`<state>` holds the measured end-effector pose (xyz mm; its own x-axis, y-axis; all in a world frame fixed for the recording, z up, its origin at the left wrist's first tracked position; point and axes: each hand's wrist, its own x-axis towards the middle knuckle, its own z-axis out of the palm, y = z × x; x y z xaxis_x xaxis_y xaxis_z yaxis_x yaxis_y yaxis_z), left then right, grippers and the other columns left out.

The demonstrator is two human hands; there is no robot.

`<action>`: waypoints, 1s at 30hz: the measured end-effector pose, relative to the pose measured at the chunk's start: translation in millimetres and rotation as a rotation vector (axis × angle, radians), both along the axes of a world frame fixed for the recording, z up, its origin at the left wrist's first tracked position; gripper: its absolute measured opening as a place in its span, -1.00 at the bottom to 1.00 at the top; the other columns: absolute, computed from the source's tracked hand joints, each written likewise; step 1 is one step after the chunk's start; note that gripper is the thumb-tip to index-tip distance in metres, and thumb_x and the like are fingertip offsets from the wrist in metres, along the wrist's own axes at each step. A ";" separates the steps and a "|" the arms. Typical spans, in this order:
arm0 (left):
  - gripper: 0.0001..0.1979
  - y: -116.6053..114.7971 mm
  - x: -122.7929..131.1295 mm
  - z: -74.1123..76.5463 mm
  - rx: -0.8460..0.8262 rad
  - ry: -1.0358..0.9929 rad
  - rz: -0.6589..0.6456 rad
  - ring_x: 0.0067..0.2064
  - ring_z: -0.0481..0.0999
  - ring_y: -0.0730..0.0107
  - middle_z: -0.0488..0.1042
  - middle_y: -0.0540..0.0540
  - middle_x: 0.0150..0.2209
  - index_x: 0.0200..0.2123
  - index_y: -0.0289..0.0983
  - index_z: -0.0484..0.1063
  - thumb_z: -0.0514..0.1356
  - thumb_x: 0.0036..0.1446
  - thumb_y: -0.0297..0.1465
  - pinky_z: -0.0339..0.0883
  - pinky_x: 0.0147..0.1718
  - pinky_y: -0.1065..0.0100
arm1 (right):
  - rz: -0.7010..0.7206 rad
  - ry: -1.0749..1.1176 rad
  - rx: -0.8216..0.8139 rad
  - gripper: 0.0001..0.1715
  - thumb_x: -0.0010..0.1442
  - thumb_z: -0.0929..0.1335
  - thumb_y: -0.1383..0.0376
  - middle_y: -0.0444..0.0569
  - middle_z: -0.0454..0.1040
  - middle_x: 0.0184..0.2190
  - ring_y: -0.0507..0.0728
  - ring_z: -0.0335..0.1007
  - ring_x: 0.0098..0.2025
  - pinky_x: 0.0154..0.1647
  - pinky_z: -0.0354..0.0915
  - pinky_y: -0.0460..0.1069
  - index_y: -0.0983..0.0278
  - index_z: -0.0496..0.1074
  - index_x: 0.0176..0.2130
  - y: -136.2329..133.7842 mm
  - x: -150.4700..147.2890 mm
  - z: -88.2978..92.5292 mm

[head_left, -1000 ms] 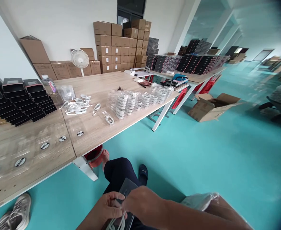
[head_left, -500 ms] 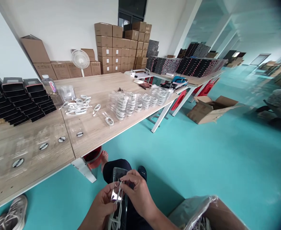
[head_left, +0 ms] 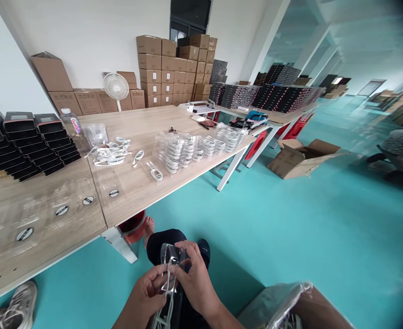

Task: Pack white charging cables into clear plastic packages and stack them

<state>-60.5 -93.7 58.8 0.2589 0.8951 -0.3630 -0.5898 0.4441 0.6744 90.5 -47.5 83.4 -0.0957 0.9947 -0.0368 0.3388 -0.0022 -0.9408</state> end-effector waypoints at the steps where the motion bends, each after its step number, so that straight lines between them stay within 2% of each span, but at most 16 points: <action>1: -0.43 0.0 0.5 0.7 -0.002 0.010 0.009 -0.12 0.62 0.01 0.68 -0.22 -0.18 -0.06 -0.22 0.60 0.47 -0.27 -0.47 0.40 -0.17 0.23 | 0.005 0.012 -0.012 -0.48 0.04 0.38 0.44 -0.01 0.41 0.04 0.20 0.42 0.03 -0.11 0.44 0.05 0.09 0.45 0.01 -1.2 -1.3 -1.0; 4: -0.43 1.3 1.9 3.2 -0.011 0.005 0.041 -0.06 0.63 -0.09 0.68 -0.25 -0.14 -0.08 -0.23 0.61 0.49 -0.29 -0.44 0.43 -0.13 0.17 | 0.011 0.056 -0.028 -0.49 0.13 0.34 0.39 0.02 0.37 0.10 0.19 0.41 0.09 -0.07 0.46 0.07 0.09 0.41 0.07 -3.6 -6.0 -4.9; 7: -0.47 4.6 2.0 5.1 -0.004 0.015 0.086 -0.09 0.64 -0.11 0.68 -0.27 -0.14 -0.12 -0.25 0.62 0.51 -0.28 -0.37 0.43 -0.08 0.10 | -0.009 0.084 -0.034 -0.50 0.13 0.34 0.39 0.03 0.39 0.09 0.19 0.44 0.04 -0.05 0.49 0.08 0.11 0.41 0.07 -2.9 -10.5 -9.5; 13: -0.56 8.0 -3.9 9.2 -0.007 0.137 0.069 -0.23 0.66 0.06 0.70 -0.18 -0.25 -0.13 -0.25 0.63 0.46 -0.18 -0.41 0.44 -0.15 0.18 | -0.064 0.152 0.006 -0.52 0.11 0.38 0.35 0.03 0.44 0.05 0.20 0.45 0.00 -0.07 0.49 0.09 0.13 0.42 0.05 -1.9 -14.8 -13.1; 17: -0.51 4.9 -7.0 8.3 0.002 0.220 0.088 -0.23 0.67 0.09 0.70 -0.19 -0.18 -0.04 -0.23 0.57 0.45 -0.13 -0.41 0.45 -0.21 0.22 | -0.079 0.188 0.000 -0.52 0.11 0.38 0.34 0.03 0.44 0.05 0.18 0.46 -0.04 -0.11 0.48 0.07 0.14 0.42 0.05 -4.1 -18.0 -13.9; 21: -0.41 6.2 -10.7 4.8 -0.009 0.253 0.142 -0.14 0.67 0.01 0.69 -0.23 -0.11 0.04 -0.22 0.49 0.46 -0.13 -0.37 0.47 -0.21 0.22 | -0.100 0.324 -0.035 -0.45 0.15 0.42 0.18 0.08 0.45 0.09 0.18 0.50 -0.15 -0.17 0.50 0.11 0.13 0.39 0.13 -3.8 -20.1 -18.2; 23: -0.40 10.0 -13.9 6.3 -0.019 0.253 0.162 -0.11 0.67 0.01 0.69 -0.22 -0.09 0.04 -0.22 0.48 0.47 -0.14 -0.38 0.47 -0.18 0.23 | -0.119 0.447 -0.084 -0.36 0.18 0.41 0.05 0.11 0.46 0.09 0.22 0.51 -0.08 -0.08 0.49 0.15 0.15 0.32 0.20 -3.4 -19.5 -19.6; 26: -0.39 16.6 -18.4 14.7 -0.039 0.211 0.161 -0.06 0.66 -0.01 0.67 -0.21 -0.05 0.01 -0.21 0.49 0.50 -0.18 -0.41 0.48 -0.13 0.21 | -0.102 0.609 -0.190 -0.32 0.17 0.41 -0.07 0.08 0.52 0.00 0.26 0.48 0.02 0.06 0.42 0.18 0.15 0.34 0.17 -5.1 -17.1 -18.2; 30: -0.43 21.0 -19.2 29.5 -0.034 0.149 0.168 0.00 0.63 -0.06 0.65 -0.19 0.00 -0.03 -0.19 0.52 0.51 -0.19 -0.41 0.50 -0.08 0.15 | 0.023 0.727 -0.304 -0.37 0.15 0.44 -0.06 -0.03 0.55 -0.21 0.21 0.50 -0.17 -0.09 0.40 0.12 0.15 0.40 0.12 -13.3 -14.8 -11.6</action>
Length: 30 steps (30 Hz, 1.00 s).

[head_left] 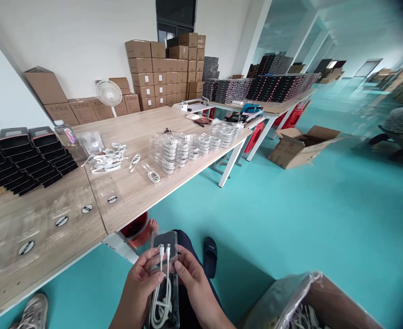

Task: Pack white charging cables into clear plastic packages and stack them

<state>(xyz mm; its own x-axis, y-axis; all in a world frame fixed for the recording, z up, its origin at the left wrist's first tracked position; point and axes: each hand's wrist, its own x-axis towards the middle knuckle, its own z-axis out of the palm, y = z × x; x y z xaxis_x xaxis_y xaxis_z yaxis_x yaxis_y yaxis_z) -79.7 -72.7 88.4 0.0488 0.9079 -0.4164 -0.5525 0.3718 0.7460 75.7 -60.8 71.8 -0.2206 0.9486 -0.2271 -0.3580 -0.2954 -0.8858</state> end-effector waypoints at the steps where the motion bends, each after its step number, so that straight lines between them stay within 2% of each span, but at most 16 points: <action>1: -0.45 0.4 0.7 3.1 0.001 -0.009 0.003 0.01 0.63 -0.06 0.65 -0.20 -0.01 -0.03 -0.19 0.53 0.51 -0.17 -0.40 0.51 -0.08 0.15 | 0.025 0.022 -0.009 -0.36 0.13 0.47 -0.04 -0.04 0.55 -0.23 0.19 0.49 -0.19 -0.10 0.39 0.11 0.16 0.41 0.11 -2.6 0.1 1.7; 4: -0.51 1.8 3.3 10.5 -0.007 -0.025 0.058 0.04 0.61 -0.05 0.66 -0.21 -0.03 -0.06 -0.20 0.56 0.50 -0.13 -0.35 0.51 -0.05 0.16 | 0.077 0.075 -0.048 -0.24 0.02 0.55 0.01 -0.07 0.52 -0.22 0.17 0.46 -0.18 -0.10 0.36 0.06 0.17 0.40 0.14 -10.1 -0.3 4.5; 8: -0.51 5.4 4.3 17.3 -0.001 -0.021 0.144 0.06 0.60 -0.09 0.66 -0.22 -0.04 -0.08 -0.20 0.57 0.50 -0.14 -0.30 0.52 -0.06 0.15 | 0.149 0.119 -0.078 -0.01 -0.15 0.62 0.02 -0.09 0.48 -0.24 0.11 0.43 -0.27 -0.33 0.32 -0.03 0.17 0.34 0.19 -17.2 -3.0 2.4; 10: -0.46 6.7 3.7 18.9 0.000 0.007 0.159 0.10 0.57 -0.15 0.65 -0.23 -0.02 -0.05 -0.18 0.54 0.51 -0.17 -0.32 0.52 -0.06 0.10 | 0.167 0.093 -0.089 0.02 -0.17 0.63 0.04 -0.10 0.48 -0.25 0.07 0.40 -0.36 -0.44 0.29 -0.06 0.16 0.31 0.21 -19.4 -5.3 0.9; 13: -0.29 7.2 3.2 19.2 -0.018 0.082 0.151 0.14 0.53 -0.23 0.59 -0.26 0.06 0.05 -0.13 0.43 0.53 -0.24 -0.36 0.52 -0.05 0.05 | 0.174 0.009 -0.061 -0.06 -0.11 0.58 0.15 -0.13 0.49 -0.29 0.04 0.34 -0.43 -0.51 0.26 -0.08 0.15 0.31 0.21 -20.0 -8.2 3.3; 17: -0.04 7.4 4.6 20.8 -0.064 0.164 0.060 0.19 0.48 -0.26 0.54 -0.32 0.11 0.23 -0.10 0.18 0.52 -0.26 -0.39 0.51 -0.04 0.05 | 0.180 -0.120 0.064 -0.18 -0.13 0.50 0.41 -0.22 0.47 -0.39 0.01 0.29 -0.42 -0.41 0.27 -0.09 0.16 0.40 0.14 -14.7 -6.4 19.2; 20: 0.02 7.7 4.9 21.8 -0.082 0.209 0.017 0.22 0.46 -0.23 0.54 -0.34 0.09 0.30 -0.12 0.07 0.50 -0.20 -0.39 0.47 0.02 0.07 | 0.226 -0.198 0.124 -0.29 -0.12 0.40 0.51 -0.26 0.42 -0.44 -0.01 0.22 -0.42 -0.39 0.23 -0.11 0.17 0.47 0.05 -9.2 -1.6 36.3; 22: 0.00 7.4 3.8 19.8 -0.070 0.226 0.010 0.22 0.46 -0.20 0.54 -0.34 0.09 0.32 -0.09 0.04 0.47 -0.14 -0.38 0.46 0.03 0.06 | 0.275 -0.192 0.147 -0.32 -0.10 0.33 0.55 -0.25 0.43 -0.41 -0.02 0.20 -0.40 -0.37 0.21 -0.11 0.18 0.49 0.02 -6.6 0.8 44.9; 26: -0.09 6.0 0.1 10.9 -0.015 0.223 0.041 0.20 0.49 -0.19 0.58 -0.31 0.05 0.33 -0.07 0.06 0.42 -0.04 -0.39 0.46 0.02 0.04 | 0.361 -0.107 0.111 -0.39 0.01 0.33 0.51 -0.20 0.45 -0.36 -0.01 0.21 -0.42 -0.43 0.22 -0.12 0.19 0.46 0.06 -4.0 2.3 45.9; 28: -0.08 5.1 -1.0 9.0 0.000 0.181 0.079 0.16 0.52 -0.21 0.59 -0.30 0.02 0.31 -0.08 0.11 0.45 -0.09 -0.40 0.49 -0.02 0.04 | 0.405 -0.030 0.082 -0.44 0.08 0.40 0.40 -0.18 0.45 -0.37 -0.01 0.21 -0.47 -0.47 0.25 -0.11 0.20 0.42 0.10 -3.3 2.4 40.2; 30: -0.10 4.4 -1.1 11.9 0.011 0.107 0.124 0.14 0.54 -0.21 0.60 -0.27 0.04 0.25 -0.07 0.23 0.49 -0.17 -0.41 0.51 -0.05 0.06 | 0.428 0.073 0.075 -0.38 0.08 0.49 0.25 -0.16 0.47 -0.39 0.00 0.23 -0.50 -0.47 0.27 -0.08 0.22 0.40 0.13 -3.0 2.0 33.1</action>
<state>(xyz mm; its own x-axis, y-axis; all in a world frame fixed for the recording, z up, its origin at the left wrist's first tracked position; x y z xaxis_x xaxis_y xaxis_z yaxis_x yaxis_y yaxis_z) -80.9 -68.3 100.3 -0.1081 0.9085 -0.4036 -0.5105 0.2976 0.8067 77.7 -63.8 104.9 -0.6103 0.7813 -0.1303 -0.2799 -0.3666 -0.8873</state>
